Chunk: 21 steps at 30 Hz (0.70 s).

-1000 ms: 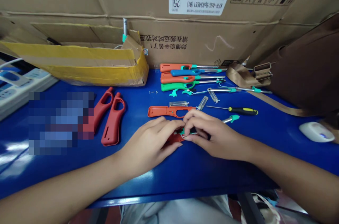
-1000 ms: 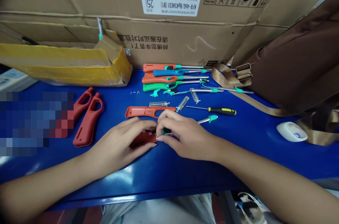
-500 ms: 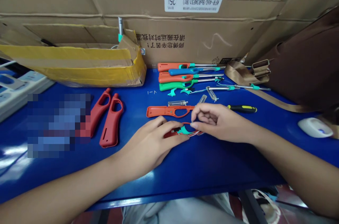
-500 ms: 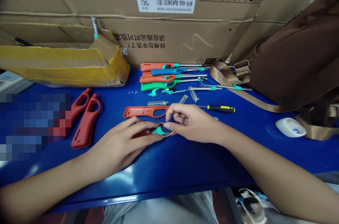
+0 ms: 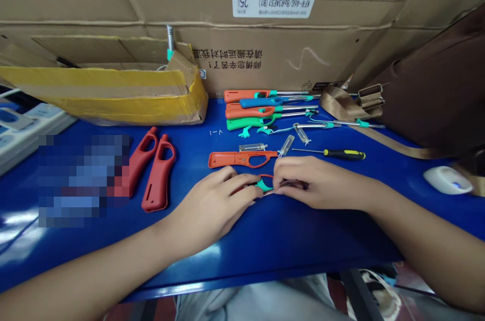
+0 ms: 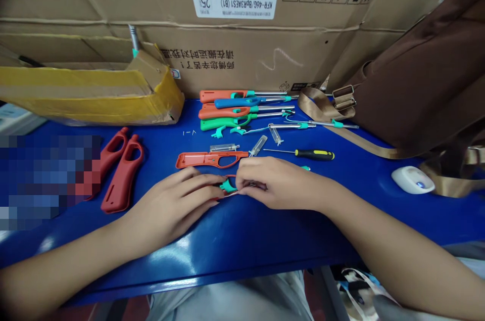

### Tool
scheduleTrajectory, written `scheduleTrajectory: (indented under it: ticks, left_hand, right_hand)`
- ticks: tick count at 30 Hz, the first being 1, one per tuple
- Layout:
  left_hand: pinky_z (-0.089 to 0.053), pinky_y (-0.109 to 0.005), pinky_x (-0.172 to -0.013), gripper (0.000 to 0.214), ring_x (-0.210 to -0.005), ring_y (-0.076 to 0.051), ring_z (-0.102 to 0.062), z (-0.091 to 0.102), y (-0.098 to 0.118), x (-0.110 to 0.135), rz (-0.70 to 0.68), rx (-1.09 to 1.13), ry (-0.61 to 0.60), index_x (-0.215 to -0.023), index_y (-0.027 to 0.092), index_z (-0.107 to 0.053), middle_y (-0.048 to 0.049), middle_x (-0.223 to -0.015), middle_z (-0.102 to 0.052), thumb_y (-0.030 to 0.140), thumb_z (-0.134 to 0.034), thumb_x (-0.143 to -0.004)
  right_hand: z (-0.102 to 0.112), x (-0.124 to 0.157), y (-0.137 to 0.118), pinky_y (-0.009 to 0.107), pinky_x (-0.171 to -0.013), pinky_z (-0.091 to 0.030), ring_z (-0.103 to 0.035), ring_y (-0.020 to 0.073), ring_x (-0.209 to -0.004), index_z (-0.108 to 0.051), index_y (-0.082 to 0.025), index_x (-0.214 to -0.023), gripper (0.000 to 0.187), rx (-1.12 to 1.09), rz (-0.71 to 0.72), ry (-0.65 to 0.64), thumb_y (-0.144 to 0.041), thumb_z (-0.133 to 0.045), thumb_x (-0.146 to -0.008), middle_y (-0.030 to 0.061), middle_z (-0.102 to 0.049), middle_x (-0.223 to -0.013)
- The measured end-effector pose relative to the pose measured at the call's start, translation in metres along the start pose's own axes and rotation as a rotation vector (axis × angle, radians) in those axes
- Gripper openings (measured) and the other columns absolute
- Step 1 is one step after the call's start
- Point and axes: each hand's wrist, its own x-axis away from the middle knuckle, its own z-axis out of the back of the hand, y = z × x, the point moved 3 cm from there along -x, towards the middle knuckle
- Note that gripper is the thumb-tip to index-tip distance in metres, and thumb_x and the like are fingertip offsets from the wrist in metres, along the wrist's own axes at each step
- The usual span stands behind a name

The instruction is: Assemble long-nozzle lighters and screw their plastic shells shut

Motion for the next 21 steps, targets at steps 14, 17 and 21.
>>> scheduleTrajectory:
  ticks: [14,17,21]
  left_hand:
    - [-0.054,-0.038,-0.089,0.025,-0.099,-0.023,-0.059,-0.0003,-0.0025,0.0041,-0.021,-0.004,0.011,-0.123,0.022,-0.067,-0.0041,-0.129,-0.069,0.019,-0.054,-0.103]
    - [-0.054,-0.038,-0.091,0.025,-0.103,-0.023,-0.06,-0.0003,-0.0038,0.0053,-0.003,0.012,0.017,-0.123,0.023,-0.067,-0.0033,-0.129,-0.069,0.02,-0.054,-0.103]
    - [-0.054,-0.037,-0.093,0.024,-0.106,-0.021,-0.062,-0.0004,-0.0049,0.0062,0.02,0.039,0.036,-0.124,0.025,-0.067,-0.0021,-0.126,-0.07,0.022,-0.056,-0.103]
  right_hand:
    - [-0.0018,-0.0009,-0.0004,0.022,-0.064,-0.037,-0.051,0.0097,-0.071,-0.058,-0.019,-0.09,0.007,0.033,-0.007,0.009,-0.014,-0.061,-0.094,-0.0024,-0.059,-0.086]
    - [-0.0015,-0.0012,-0.0021,0.021,-0.064,-0.037,-0.05,0.0094,-0.071,-0.056,-0.019,-0.091,0.007,0.04,-0.007,0.0,-0.014,-0.059,-0.096,-0.0026,-0.058,-0.086]
    - [-0.0013,-0.002,-0.0023,0.022,-0.064,-0.036,-0.048,0.0097,-0.069,-0.054,-0.02,-0.093,0.007,0.072,-0.014,0.005,-0.016,-0.055,-0.098,-0.0029,-0.057,-0.085]
